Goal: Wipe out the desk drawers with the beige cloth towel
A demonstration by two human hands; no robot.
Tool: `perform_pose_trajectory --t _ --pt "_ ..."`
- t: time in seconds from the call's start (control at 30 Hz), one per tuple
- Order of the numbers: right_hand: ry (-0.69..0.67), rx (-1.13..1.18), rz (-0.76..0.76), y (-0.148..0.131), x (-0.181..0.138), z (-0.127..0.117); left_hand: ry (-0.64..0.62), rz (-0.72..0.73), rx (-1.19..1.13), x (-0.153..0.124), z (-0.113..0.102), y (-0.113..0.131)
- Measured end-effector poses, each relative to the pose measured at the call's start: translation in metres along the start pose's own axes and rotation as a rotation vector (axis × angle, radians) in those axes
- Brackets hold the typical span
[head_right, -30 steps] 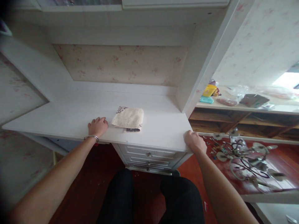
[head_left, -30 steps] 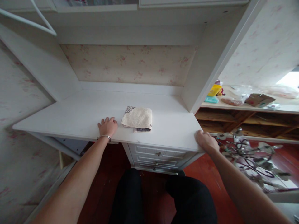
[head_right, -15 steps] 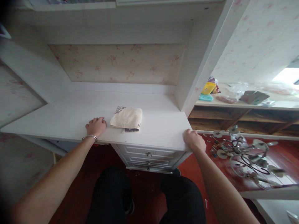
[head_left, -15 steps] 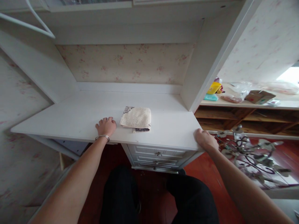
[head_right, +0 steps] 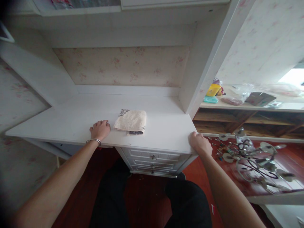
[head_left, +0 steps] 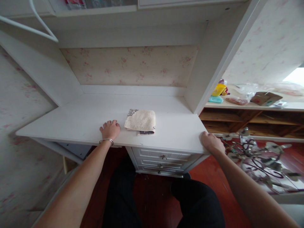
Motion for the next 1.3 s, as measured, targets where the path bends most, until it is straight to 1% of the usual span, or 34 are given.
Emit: perform_pose_trajectory --t 0.17,0.3,0.7,1.03,1.3 --pt "0.002 -0.024 -0.005 0.0011 0.0014 0.0027 0.006 0.058 0.014 -0.0017 0.0027 -0.0041" --pt "0.011 -0.025 0.001 0.0014 -0.0003 0.0027 0.016 0.074 0.014 -0.0032 0.0031 -0.0051" --pt "0.018 -0.030 0.002 0.0062 0.0066 0.0077 0.045 0.079 0.025 -0.0046 0.0011 -0.0041" --pt "0.031 -0.014 -0.003 0.0069 0.0048 0.0064 0.018 0.066 0.010 -0.0058 -0.0012 -0.0037" --pt "0.019 -0.020 -0.022 0.0066 0.0064 0.0068 0.040 0.076 -0.027 -0.0057 -0.0003 -0.0054"
Point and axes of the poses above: each hand's wrist, its own x-axis towards the middle knuckle, its own z-axis out of the palm, y = z × x, the point moved 3 cm from there along x, towards the middle knuckle, and after that the axes turned 2 degrees about -z, right-handed, at the moved point
